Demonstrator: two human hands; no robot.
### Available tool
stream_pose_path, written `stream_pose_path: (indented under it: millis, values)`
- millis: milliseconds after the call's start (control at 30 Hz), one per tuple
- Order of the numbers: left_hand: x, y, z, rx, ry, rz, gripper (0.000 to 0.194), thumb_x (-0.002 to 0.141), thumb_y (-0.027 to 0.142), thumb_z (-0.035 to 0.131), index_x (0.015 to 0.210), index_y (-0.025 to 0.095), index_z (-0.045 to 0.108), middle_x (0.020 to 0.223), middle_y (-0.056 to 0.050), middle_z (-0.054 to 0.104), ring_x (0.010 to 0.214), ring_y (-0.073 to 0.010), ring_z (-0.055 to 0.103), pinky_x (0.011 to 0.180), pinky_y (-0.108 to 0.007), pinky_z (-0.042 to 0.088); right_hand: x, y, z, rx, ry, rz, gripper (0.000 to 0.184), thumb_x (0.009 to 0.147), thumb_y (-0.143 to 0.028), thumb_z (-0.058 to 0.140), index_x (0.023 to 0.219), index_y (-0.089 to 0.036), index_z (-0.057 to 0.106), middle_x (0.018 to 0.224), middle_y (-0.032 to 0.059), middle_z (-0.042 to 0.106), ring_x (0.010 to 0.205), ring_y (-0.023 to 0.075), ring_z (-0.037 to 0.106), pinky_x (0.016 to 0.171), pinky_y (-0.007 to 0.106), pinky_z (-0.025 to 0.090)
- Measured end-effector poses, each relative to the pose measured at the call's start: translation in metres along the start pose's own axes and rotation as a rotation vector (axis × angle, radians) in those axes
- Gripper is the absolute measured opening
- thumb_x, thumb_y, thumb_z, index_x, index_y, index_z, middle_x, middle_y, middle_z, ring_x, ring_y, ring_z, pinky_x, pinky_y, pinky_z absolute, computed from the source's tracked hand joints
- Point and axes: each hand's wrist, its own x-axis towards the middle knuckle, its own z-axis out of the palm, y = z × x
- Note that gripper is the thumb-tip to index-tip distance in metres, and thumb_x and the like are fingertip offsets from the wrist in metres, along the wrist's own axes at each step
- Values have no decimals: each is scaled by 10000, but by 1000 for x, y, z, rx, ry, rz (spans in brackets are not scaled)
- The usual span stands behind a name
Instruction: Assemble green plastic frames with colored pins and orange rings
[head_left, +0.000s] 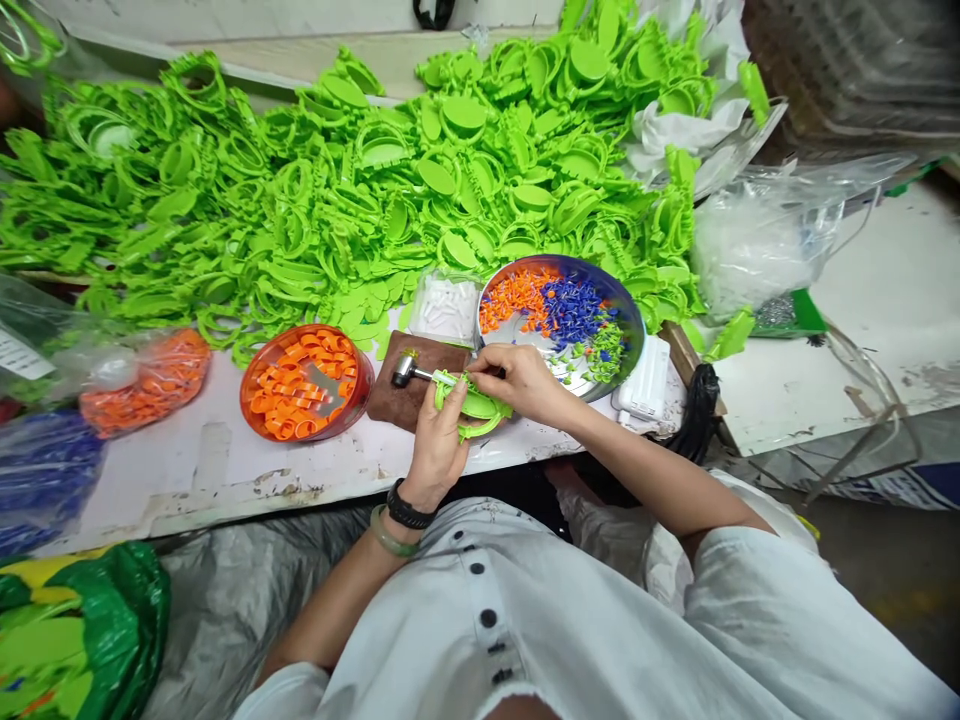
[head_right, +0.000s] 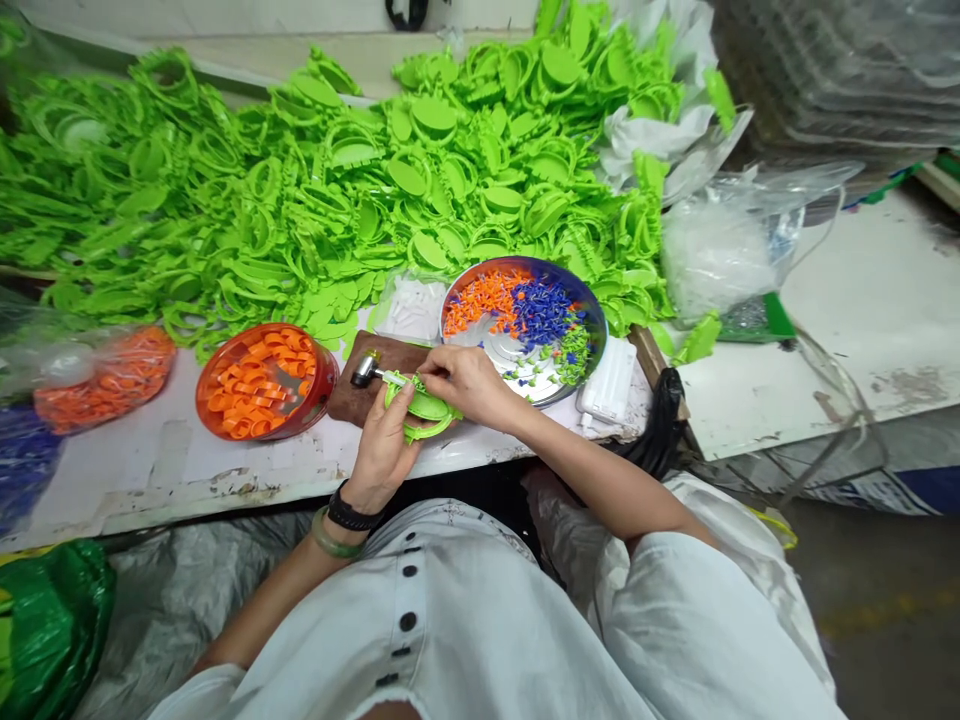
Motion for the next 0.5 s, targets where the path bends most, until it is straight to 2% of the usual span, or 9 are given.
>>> stream_pose_path:
  millis: [100,167,267,367,433,500]
  values:
    - [3,1,-5,69,17,-14,334,707,307,818,920,192,588,779,2,670,793,-222,708,755,-396,610,1,8,-9,55,-80,-32,151,899,-245,601,904,-187,739,860,25,748,763,153,678,686,257,490]
    - [5,4,-7,94,25,-47,377,702,337,826,939,188,573,769,0,674,730,-217,707,687,-386,613,5,23,-26,3,-56,-24,196,918,-266,587,1000,-193,748,950,41,762,826,166,689,738,270,497]
    - [6,7,-8,97,24,-61,388,718,349,815,955,192,551,790,-8,688,705,-224,713,610,-365,605,18,55,-54,-395,73,103,212,907,-193,570,987,-140,759,981,111,755,873,211,674,766,303,469]
    - [5,6,-6,70,29,-61,376,726,338,811,941,187,541,786,-11,688,720,-233,721,588,-350,601,34,84,-69,-761,-47,85,173,866,-138,591,852,-92,757,923,172,728,882,244,627,777,335,427]
    - [3,6,-5,44,30,-65,361,737,332,804,939,184,544,805,-19,691,742,-238,725,596,-349,604,41,96,-69,-834,-104,12,187,869,-141,579,781,-99,739,904,176,712,893,247,590,796,349,410]
    - [2,6,-5,21,33,-70,344,743,316,798,942,181,551,831,-27,696,762,-241,726,608,-355,608,44,100,-66,-768,-86,-22,204,872,-148,559,744,-122,716,883,152,703,885,235,564,811,356,404]
